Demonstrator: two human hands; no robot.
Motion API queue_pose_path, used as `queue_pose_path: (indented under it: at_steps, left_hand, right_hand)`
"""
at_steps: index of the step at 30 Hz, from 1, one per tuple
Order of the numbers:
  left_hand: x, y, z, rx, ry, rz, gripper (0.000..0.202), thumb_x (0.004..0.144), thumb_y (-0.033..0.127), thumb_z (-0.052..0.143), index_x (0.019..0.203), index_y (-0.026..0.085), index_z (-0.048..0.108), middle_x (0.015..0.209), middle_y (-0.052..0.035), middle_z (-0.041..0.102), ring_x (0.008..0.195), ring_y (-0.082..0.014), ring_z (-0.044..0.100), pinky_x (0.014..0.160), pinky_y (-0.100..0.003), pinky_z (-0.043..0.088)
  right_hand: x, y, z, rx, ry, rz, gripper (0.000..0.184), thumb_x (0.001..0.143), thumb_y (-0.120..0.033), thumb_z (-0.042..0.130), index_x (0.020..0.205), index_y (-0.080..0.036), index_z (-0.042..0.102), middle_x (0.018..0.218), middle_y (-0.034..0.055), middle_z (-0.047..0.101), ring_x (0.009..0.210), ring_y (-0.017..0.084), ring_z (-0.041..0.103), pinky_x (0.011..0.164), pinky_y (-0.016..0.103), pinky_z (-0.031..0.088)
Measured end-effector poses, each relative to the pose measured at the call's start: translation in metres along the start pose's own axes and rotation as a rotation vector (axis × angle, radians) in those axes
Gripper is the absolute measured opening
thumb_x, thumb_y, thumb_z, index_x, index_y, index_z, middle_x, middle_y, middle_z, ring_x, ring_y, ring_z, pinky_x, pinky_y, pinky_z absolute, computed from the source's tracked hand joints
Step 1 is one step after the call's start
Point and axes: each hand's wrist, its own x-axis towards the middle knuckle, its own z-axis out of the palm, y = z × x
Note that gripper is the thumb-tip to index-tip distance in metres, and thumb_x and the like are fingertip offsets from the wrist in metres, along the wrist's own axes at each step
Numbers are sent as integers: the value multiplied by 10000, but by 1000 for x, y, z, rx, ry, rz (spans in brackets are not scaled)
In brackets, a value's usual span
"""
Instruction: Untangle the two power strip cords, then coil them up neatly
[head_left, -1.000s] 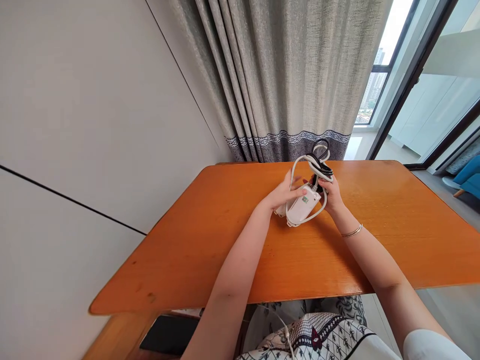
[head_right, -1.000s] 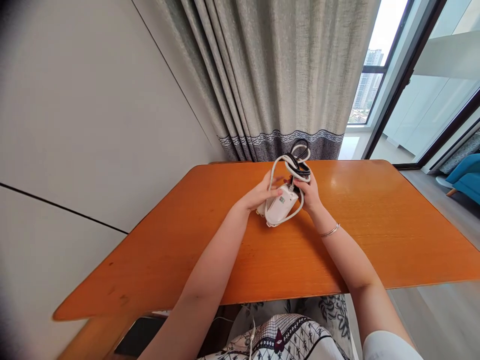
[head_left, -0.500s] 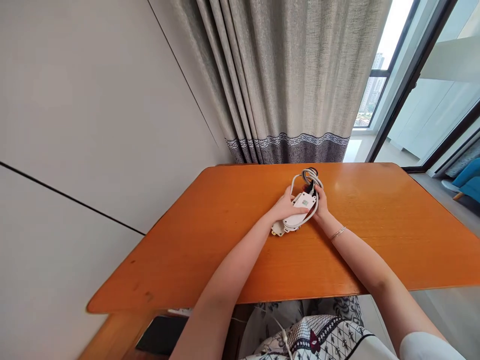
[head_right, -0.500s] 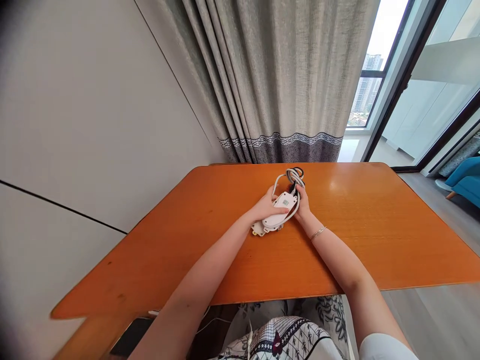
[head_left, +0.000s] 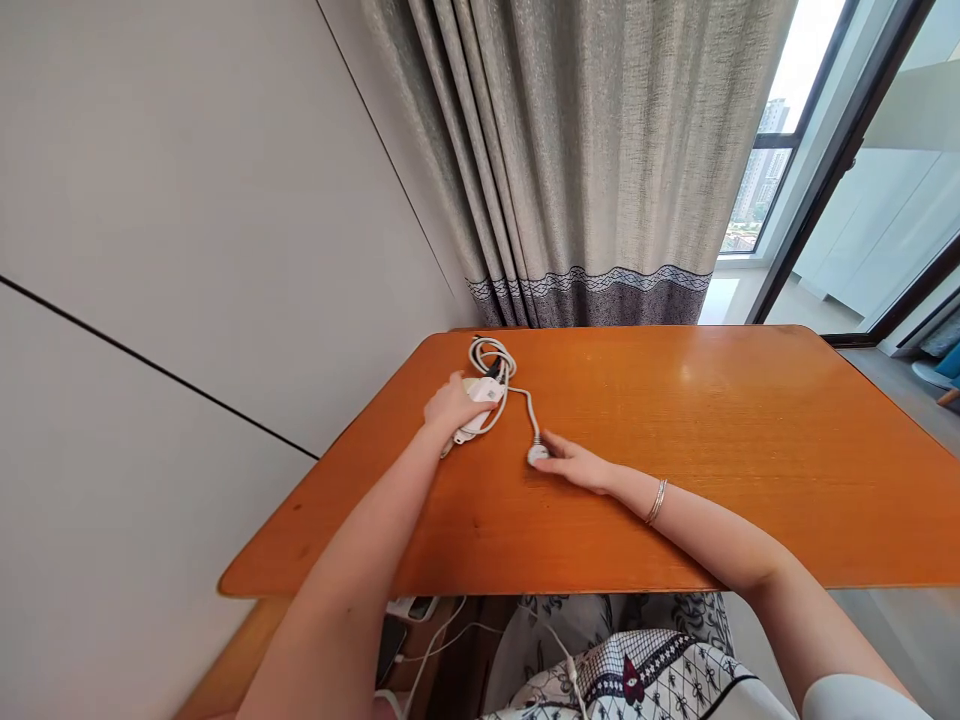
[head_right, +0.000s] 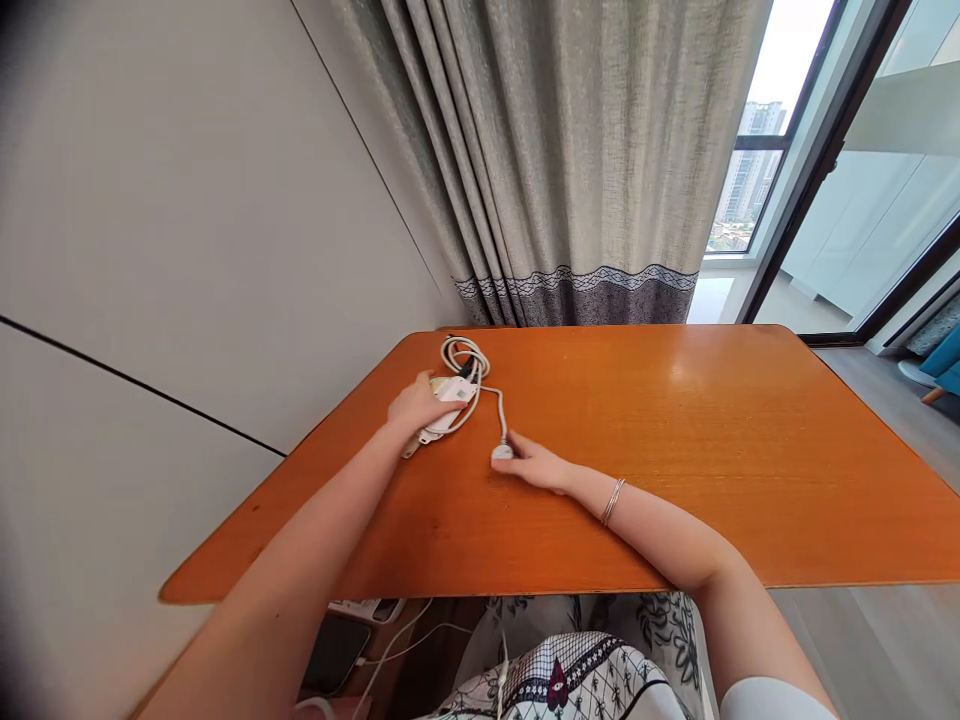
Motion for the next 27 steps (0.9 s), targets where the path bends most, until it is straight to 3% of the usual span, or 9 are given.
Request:
queue_pose_path:
  at_steps: [4, 7, 9, 12, 15, 17, 20, 23, 27]
  left_hand:
    - [13, -31, -5, 91, 51, -76, 818, 805, 546, 691, 1404, 82, 385, 1363, -240, 570, 1217, -378, 598, 903, -460, 509]
    - [21, -41, -10, 151, 55, -37, 696, 828, 492, 690, 1344, 83, 465, 1350, -226, 578, 1224, -366, 588, 924, -471, 500]
    - [25, -40, -13, 186, 59, 15, 631, 815, 448, 716, 1294, 81, 530, 1390, -222, 556, 1286, -370, 536, 1004, -503, 453]
    - [25, -25, -11, 215, 120, 88, 612, 874, 455, 638, 1319, 47, 539, 1512, -251, 430, 1393, -385, 412, 1114, -535, 343]
    - [17, 1, 3, 217, 159, 207, 589, 954, 481, 474, 1384, 83, 525, 1520, -208, 445, 1411, -333, 403, 1156, -459, 313]
    - [8, 17, 19, 222, 127, 294, 550, 945, 462, 468, 1366, 122, 567, 1500, -175, 490, 1418, -301, 408, 1161, -401, 320]
    - [-5, 31, 40, 284, -1, 409, 497, 885, 306, 521, 1346, 137, 597, 1513, -174, 487, 1467, -317, 347, 1185, -455, 284]
    - [-12, 27, 47, 295, -39, 425, 492, 838, 128, 480, 1304, 168, 633, 1505, -152, 508, 1482, -301, 329, 1199, -500, 238]
    - [-13, 9, 36, 284, -15, 429, 489, 813, 73, 444, 1234, 163, 676, 1452, -166, 561, 1483, -304, 320, 1214, -541, 155]
  right_hand:
    - [-15, 1, 30, -324, -343, -98, 845, 795, -510, 748, 1523, -226, 428, 1606, 82, 376, 1485, 248, 357, 1245, 392, 237]
    - [-23, -1, 34, -484, -428, -195, 610, 804, -474, 753, 1349, -227, 636, 1466, 79, 570, 1421, 256, 457, 1221, 383, 284]
    - [-24, 0, 32, -435, -397, -196, 518, 811, -496, 738, 1247, -220, 701, 1356, 78, 660, 1322, 245, 564, 1159, 367, 383]
    - [-22, 2, 27, -250, -308, -97, 554, 811, -584, 695, 1198, -188, 709, 1241, 91, 721, 1174, 231, 669, 1040, 362, 501]
    - [-20, 0, 24, -196, -205, -81, 508, 815, -574, 694, 1143, -187, 718, 1158, 84, 751, 1117, 229, 692, 1011, 384, 520]
    - [-20, -2, 21, -229, -170, -101, 440, 832, -536, 688, 1113, -199, 725, 1131, 75, 758, 1094, 225, 698, 1006, 392, 523]
    - [-25, -6, 14, -287, -134, -140, 382, 854, -485, 671, 1100, -198, 728, 1138, 79, 751, 1078, 222, 695, 998, 396, 527]
    - [-35, -8, 0, -325, -57, -159, 357, 859, -453, 663, 1085, -185, 728, 1134, 91, 747, 1047, 219, 693, 992, 403, 527]
    - [-57, -10, -25, -325, 66, -132, 349, 833, -449, 684, 1062, -191, 730, 1136, 84, 747, 1053, 221, 684, 1017, 422, 510]
